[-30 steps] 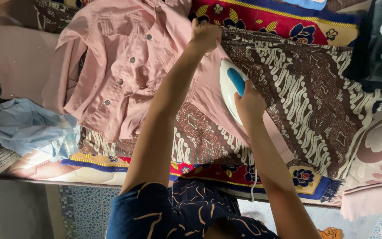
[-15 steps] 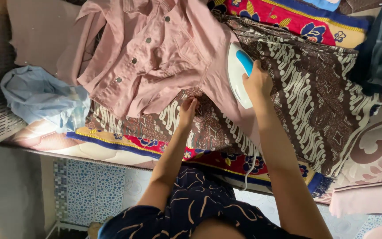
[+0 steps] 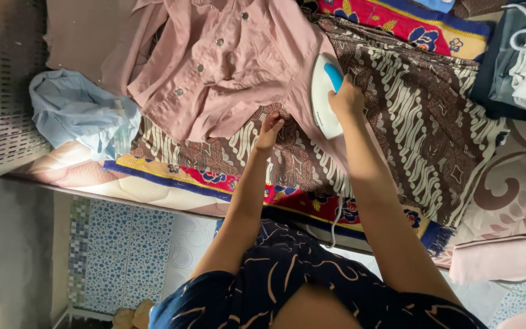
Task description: The recorder takes a pink jacket from a bin, lays it flat, sprays it with water, and irons it.
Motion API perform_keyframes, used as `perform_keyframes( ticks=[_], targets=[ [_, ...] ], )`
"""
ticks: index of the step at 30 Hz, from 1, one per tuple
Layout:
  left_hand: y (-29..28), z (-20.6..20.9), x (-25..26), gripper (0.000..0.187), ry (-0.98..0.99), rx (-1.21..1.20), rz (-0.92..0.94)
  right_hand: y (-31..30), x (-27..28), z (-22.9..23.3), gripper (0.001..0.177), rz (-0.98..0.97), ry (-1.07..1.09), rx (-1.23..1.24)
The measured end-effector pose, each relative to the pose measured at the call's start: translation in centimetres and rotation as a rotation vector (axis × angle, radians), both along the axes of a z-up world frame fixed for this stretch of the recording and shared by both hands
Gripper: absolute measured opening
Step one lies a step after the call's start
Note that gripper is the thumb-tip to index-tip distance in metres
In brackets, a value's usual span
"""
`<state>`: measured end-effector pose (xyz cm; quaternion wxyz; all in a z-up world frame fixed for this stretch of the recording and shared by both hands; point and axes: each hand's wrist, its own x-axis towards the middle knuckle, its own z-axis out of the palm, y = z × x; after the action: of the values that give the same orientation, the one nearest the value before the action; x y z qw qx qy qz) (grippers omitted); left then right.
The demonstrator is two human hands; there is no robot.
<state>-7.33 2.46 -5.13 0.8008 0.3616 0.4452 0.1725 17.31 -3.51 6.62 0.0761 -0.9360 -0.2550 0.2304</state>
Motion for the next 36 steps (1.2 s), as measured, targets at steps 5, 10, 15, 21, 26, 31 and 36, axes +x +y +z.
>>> perform_keyframes(
  ticks=[5, 10, 15, 21, 26, 31, 36],
  targets=[
    [0.1, 0.7, 0.1, 0.046, -0.026, -0.053, -0.049, 2.3, -0.5, -0.3, 0.038, -0.124, -0.034, -0.028],
    [-0.4, 1.1, 0.9, 0.042, -0.04, -0.012, 0.032, 5.0, 1.5, -1.5, 0.042, -0.181, 0.029, -0.016],
    [0.2, 3.3, 1.1, 0.035, -0.04, 0.0, 0.03, 3.3, -1.5, -1.4, 0.043, -0.257, 0.153, 0.102],
    [0.4, 0.5, 0.3, 0.022, 0.092, -0.112, 0.073, 7.3, -3.7, -2.8, 0.043, -0.422, 0.132, 0.252],
    [0.8, 0.6, -0.3, 0.01, 0.05, -0.032, 0.136, 6.7, -4.5, -2.1, 0.041, -0.365, 0.143, 0.175],
    [2.4, -0.1, -0.8, 0.039, 0.177, -0.24, 0.1, 6.2, -7.7, -3.4, 0.044, -0.334, 0.037, 0.267],
    [3.6, 3.3, 0.6, 0.061, 0.357, -0.154, 0.113, 7.8, -5.8, -6.4, 0.041, -0.407, 0.018, 0.313]
  ],
)
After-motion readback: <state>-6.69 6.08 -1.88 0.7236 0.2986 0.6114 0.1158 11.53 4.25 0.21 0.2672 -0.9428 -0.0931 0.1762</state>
